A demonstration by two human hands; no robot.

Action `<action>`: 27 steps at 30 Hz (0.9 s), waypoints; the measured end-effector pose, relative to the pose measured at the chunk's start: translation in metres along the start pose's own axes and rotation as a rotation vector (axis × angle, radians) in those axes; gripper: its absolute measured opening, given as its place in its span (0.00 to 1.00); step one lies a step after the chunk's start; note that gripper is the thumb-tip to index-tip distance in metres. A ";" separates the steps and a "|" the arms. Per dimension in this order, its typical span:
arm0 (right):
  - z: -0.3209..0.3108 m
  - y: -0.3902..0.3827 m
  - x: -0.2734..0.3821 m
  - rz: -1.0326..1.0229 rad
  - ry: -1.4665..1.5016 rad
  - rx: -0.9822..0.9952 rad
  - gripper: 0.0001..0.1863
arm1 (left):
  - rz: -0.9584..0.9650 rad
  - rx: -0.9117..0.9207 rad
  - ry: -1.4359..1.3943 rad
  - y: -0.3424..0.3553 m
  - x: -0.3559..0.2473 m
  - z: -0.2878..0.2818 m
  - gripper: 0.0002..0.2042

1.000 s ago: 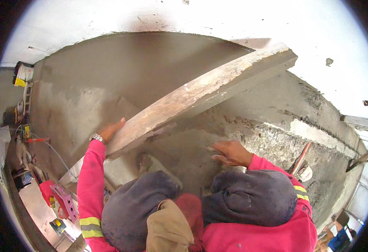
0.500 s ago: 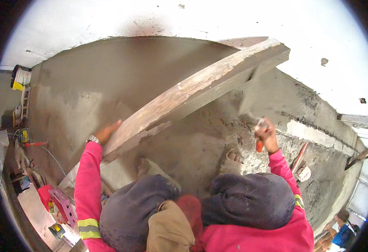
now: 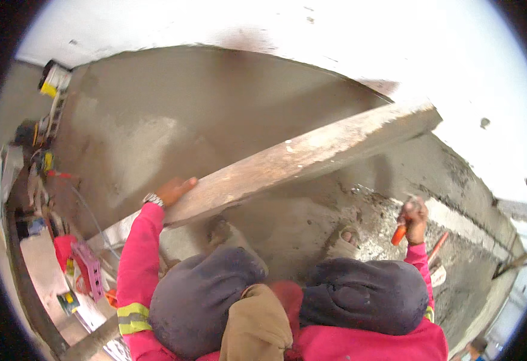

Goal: The person smooths a wet concrete floor using a long wooden straightedge and a hand trowel. They repeatedly drag the straightedge across the surface to level it and use the trowel to fill gaps and refine the finish.

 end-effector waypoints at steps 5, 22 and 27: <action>-0.019 0.011 0.016 0.004 0.220 -0.200 0.11 | 0.308 -0.070 0.202 -0.018 -0.011 -0.014 0.39; 0.040 0.029 0.131 -0.162 -0.534 0.006 0.25 | -0.060 -0.426 0.666 -0.049 0.202 -0.122 0.41; 0.157 0.022 0.193 -0.267 -0.653 0.156 0.19 | -0.392 -0.390 0.573 -0.029 0.248 -0.161 0.41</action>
Point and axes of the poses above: each hand's wrist, its own y-axis towards the middle knuckle, its own z-axis out of the palm, x = y × z, the point moved 5 cm from there along y, towards the middle knuckle, and after that the axes turned 8 degrees about z, right-handed, at the moved point
